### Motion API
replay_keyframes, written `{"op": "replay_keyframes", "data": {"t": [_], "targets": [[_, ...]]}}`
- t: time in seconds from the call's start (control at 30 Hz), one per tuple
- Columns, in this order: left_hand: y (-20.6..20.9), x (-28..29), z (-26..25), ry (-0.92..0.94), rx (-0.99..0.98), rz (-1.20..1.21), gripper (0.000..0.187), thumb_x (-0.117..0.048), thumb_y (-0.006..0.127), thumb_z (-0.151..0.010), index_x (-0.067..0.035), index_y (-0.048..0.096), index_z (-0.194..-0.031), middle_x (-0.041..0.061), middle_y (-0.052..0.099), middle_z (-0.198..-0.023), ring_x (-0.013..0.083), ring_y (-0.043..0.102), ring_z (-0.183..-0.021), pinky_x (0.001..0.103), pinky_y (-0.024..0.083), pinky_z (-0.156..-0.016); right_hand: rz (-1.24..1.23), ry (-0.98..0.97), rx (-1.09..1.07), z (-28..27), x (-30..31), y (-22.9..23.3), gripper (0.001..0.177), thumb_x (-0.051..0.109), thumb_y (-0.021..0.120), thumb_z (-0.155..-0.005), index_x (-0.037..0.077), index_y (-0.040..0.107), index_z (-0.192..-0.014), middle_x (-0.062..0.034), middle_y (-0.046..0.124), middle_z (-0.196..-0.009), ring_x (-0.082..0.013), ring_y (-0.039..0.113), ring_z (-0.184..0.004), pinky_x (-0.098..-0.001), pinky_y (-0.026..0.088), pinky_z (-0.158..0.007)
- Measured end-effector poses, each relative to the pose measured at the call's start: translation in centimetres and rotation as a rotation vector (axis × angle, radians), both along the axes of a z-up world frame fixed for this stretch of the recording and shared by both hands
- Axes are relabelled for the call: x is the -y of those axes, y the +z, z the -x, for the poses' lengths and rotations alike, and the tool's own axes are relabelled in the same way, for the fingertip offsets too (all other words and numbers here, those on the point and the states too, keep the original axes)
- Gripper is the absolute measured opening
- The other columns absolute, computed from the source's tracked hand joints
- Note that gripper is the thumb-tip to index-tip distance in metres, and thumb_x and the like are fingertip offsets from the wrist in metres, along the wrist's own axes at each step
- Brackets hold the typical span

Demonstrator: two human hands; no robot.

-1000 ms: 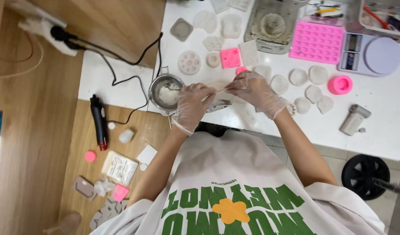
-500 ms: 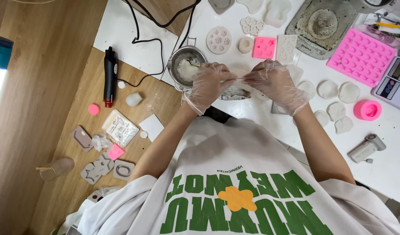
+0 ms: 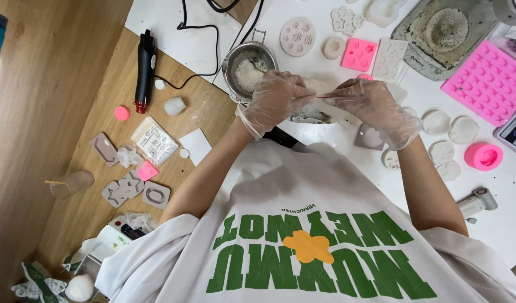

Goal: Preparing soy wax flakes by scooping them into a melting pot.

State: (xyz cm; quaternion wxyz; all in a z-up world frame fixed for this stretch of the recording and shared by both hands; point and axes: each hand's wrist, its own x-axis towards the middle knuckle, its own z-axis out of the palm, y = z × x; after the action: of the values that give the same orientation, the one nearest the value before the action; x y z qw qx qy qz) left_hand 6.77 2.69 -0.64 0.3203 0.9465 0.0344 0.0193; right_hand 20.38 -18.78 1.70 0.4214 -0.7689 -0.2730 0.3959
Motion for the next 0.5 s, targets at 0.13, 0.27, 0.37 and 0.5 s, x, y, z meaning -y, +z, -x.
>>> {"op": "replay_keyframes", "data": {"t": [0.13,0.27,0.37,0.5], "targets": [[-1.3,0.2,-0.1,0.008,-0.040,0.007,0.013,-0.039,0.077,-0.088,-0.030,0.078,-0.097,-0.006,0.071,-0.092,0.0200,0.068,-0.103,0.038,0.042,-0.106,-0.032,-0.034,-0.023,0.2,-0.7,1.2,0.023,0.017,0.086,-0.084,0.013,0.079,-0.106,-0.0108,0.073,-0.103,-0.0238,0.069,-0.099,-0.0345,0.053,-0.090],[-0.8,0.8,0.0,0.080,-0.107,0.005,0.015,-0.041,0.081,-0.083,-0.032,0.079,-0.095,-0.004,0.071,-0.092,0.0264,0.066,-0.107,0.042,0.044,-0.103,0.046,0.032,0.032,-0.5,-0.9,0.7,0.023,0.022,0.087,-0.082,0.018,0.080,-0.103,-0.0067,0.074,-0.101,-0.0230,0.070,-0.099,-0.0339,0.053,-0.091],[-0.5,0.5,0.1,0.049,-0.046,0.006,0.012,-0.035,0.081,-0.085,-0.028,0.078,-0.094,-0.004,0.071,-0.091,0.0244,0.066,-0.103,0.042,0.041,-0.104,0.060,0.051,0.090,0.1,-1.0,1.4,0.020,0.022,0.086,-0.084,0.020,0.081,-0.103,-0.0058,0.074,-0.100,-0.0234,0.070,-0.099,-0.0339,0.053,-0.090],[0.2,0.8,0.0,0.051,-0.094,-0.044,0.011,-0.037,0.080,-0.085,-0.029,0.078,-0.093,-0.004,0.071,-0.094,0.0283,0.063,-0.108,0.042,0.041,-0.106,-0.009,-0.002,0.231,1.3,-0.5,1.0,0.017,0.017,0.083,-0.087,0.019,0.080,-0.103,-0.0058,0.071,-0.098,-0.0253,0.070,-0.090,-0.0371,0.055,-0.084]]}}
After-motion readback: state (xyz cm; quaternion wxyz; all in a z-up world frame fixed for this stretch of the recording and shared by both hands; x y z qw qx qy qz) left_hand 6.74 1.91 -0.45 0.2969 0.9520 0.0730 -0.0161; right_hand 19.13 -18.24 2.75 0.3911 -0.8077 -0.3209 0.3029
